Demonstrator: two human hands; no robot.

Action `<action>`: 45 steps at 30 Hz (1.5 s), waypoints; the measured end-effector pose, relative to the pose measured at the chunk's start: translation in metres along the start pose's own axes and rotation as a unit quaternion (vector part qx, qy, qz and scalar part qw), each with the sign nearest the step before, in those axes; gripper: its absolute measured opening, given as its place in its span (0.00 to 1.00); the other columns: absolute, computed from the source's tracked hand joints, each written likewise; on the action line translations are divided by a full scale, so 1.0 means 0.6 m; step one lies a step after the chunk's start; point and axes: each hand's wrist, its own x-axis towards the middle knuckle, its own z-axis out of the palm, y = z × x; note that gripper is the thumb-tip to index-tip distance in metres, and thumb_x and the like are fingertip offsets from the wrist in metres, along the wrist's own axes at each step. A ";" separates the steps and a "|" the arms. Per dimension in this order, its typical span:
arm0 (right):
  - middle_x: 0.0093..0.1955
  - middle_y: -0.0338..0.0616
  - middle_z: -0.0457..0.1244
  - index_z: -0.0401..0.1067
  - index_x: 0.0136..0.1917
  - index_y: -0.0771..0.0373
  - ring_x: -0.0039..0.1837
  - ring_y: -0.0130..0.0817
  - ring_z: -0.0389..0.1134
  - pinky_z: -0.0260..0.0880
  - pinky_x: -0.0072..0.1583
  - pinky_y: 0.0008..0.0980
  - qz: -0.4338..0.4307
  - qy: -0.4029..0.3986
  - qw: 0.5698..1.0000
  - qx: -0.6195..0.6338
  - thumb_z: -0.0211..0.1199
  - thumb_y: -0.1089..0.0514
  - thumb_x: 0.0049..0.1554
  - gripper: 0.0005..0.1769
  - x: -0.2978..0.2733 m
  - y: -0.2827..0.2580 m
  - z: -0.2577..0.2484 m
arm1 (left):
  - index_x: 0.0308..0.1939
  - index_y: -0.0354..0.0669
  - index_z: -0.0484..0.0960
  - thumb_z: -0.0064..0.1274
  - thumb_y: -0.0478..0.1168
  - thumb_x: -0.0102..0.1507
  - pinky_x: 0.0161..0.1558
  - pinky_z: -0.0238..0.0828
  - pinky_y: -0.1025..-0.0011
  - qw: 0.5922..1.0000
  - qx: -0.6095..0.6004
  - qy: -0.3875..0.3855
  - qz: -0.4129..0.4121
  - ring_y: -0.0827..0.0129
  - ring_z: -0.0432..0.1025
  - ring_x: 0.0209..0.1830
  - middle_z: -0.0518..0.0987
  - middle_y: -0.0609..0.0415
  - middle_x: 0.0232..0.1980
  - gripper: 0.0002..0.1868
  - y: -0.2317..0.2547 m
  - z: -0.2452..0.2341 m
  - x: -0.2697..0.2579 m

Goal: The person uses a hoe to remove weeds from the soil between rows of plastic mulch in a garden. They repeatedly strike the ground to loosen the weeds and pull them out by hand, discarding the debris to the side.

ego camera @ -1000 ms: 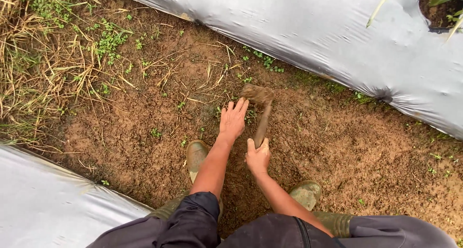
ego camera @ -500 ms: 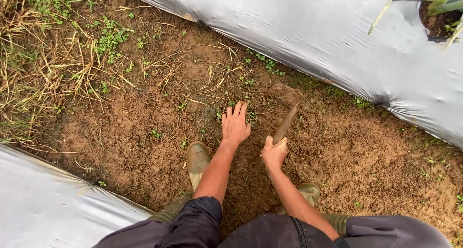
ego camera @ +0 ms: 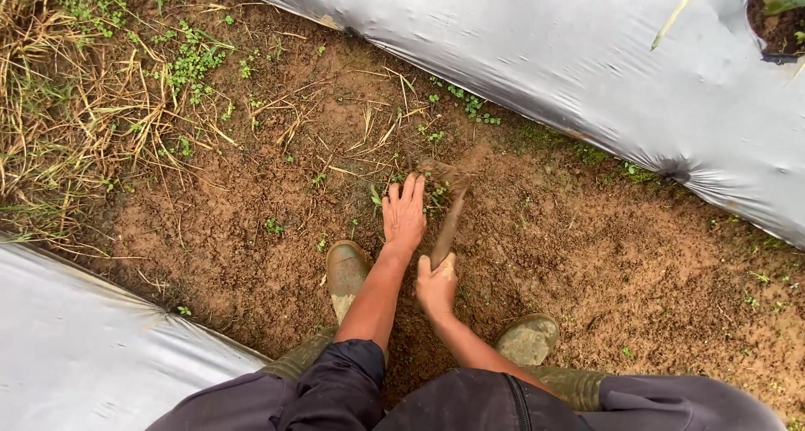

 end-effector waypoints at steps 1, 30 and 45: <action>0.42 0.59 0.64 0.58 0.65 0.72 0.27 0.36 0.67 0.71 0.28 0.30 0.003 0.001 1.000 0.001 0.56 0.56 0.63 0.22 -0.018 -0.017 -0.003 | 0.74 0.49 0.59 0.65 0.38 0.59 0.55 0.66 0.60 1.000 0.001 -0.002 0.001 0.55 0.55 0.67 0.57 0.55 0.74 0.43 -0.003 -0.011 -0.012; 0.34 0.57 0.64 0.59 0.52 0.66 0.27 0.42 0.68 0.72 0.28 0.34 -0.120 0.057 0.990 -0.056 0.55 0.53 0.60 0.15 0.141 -0.120 -0.006 | 0.72 0.51 0.57 0.66 0.38 0.56 0.59 0.64 0.58 0.994 -0.055 0.040 -0.091 0.51 0.55 0.68 0.55 0.55 0.73 0.45 -0.036 -0.023 -0.027; 0.32 0.54 0.66 0.60 0.51 0.63 0.26 0.43 0.68 0.71 0.30 0.36 -0.117 0.027 0.987 -0.105 0.58 0.52 0.59 0.15 0.130 -0.092 -0.001 | 0.72 0.50 0.57 0.66 0.37 0.56 0.60 0.65 0.58 0.994 -0.055 0.045 -0.087 0.52 0.55 0.68 0.54 0.55 0.73 0.45 -0.038 -0.023 -0.031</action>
